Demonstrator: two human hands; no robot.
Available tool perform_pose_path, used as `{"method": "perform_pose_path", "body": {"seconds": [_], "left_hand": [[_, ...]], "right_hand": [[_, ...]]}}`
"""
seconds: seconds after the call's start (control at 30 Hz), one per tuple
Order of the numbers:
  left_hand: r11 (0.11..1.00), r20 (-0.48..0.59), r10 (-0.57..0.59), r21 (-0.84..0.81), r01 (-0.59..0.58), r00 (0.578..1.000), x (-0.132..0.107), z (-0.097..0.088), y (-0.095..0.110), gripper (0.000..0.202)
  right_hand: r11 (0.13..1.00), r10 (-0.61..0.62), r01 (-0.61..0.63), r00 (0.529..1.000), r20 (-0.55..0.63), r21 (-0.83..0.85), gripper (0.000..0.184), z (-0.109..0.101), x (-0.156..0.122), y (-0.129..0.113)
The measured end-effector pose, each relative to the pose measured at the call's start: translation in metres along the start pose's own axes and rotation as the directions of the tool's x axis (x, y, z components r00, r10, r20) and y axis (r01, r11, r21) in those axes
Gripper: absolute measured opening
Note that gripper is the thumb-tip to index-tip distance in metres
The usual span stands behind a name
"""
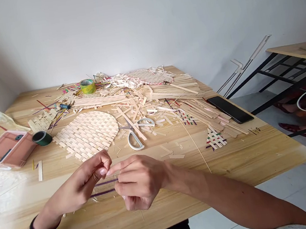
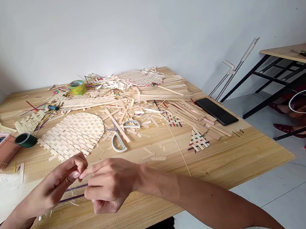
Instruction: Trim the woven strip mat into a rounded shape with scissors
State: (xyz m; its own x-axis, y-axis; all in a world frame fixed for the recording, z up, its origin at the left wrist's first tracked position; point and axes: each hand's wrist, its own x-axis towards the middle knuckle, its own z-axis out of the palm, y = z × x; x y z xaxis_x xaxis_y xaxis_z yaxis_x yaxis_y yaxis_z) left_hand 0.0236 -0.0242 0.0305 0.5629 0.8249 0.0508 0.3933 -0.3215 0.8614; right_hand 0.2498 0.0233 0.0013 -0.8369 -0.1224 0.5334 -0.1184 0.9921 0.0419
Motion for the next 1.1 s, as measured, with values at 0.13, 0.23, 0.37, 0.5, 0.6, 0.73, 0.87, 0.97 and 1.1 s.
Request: {"method": "perform_pose_path", "body": {"seconds": [0.13,0.23,0.37,0.5,0.6,0.73,0.87,0.97,1.1], "left_hand": [[1.000,-0.004,-0.015,-0.001,0.015,1.000,0.000,0.003,-0.001,0.019],[1.000,-0.027,-0.002,-0.006,0.002,1.000,0.000,0.003,0.000,0.020],[1.000,-0.107,0.019,0.007,-0.019,0.994,0.002,-0.002,0.000,0.020],[0.997,-0.154,0.069,0.044,-0.063,0.986,0.004,-0.010,-0.001,0.015],[0.995,-0.109,0.098,0.035,-0.094,0.989,0.005,-0.011,-0.002,0.014],[0.996,-0.085,0.082,0.048,-0.078,0.993,0.005,-0.009,-0.001,0.014],[0.995,-0.070,0.078,0.075,-0.072,0.994,0.004,-0.008,0.001,0.011],[0.995,-0.054,0.071,0.078,-0.067,0.996,0.003,-0.008,0.002,0.009],[0.997,0.020,0.029,0.074,-0.030,0.999,0.004,-0.006,0.000,0.008]], "right_hand": [[1.000,-0.007,0.006,0.999,-0.052,-0.010,0.018,-0.001,0.000,0.000],[1.000,-0.021,0.018,0.984,-0.178,-0.019,0.022,-0.002,0.001,0.001],[0.999,-0.023,0.011,0.966,-0.257,-0.049,0.022,-0.002,0.000,0.002],[0.998,-0.015,-0.001,0.966,-0.259,-0.065,0.021,-0.004,-0.002,0.003],[0.998,-0.003,-0.014,0.963,-0.270,-0.060,0.019,-0.005,-0.002,0.002],[0.999,-0.012,-0.003,0.947,-0.320,-0.043,0.020,-0.006,0.000,0.002],[1.000,-0.014,0.010,0.930,-0.368,-0.014,0.021,-0.005,0.002,0.002],[1.000,-0.014,0.015,0.933,-0.360,-0.001,0.023,-0.005,0.003,0.002],[1.000,-0.012,0.011,0.956,-0.295,-0.003,0.025,-0.004,0.005,-0.001]]}}
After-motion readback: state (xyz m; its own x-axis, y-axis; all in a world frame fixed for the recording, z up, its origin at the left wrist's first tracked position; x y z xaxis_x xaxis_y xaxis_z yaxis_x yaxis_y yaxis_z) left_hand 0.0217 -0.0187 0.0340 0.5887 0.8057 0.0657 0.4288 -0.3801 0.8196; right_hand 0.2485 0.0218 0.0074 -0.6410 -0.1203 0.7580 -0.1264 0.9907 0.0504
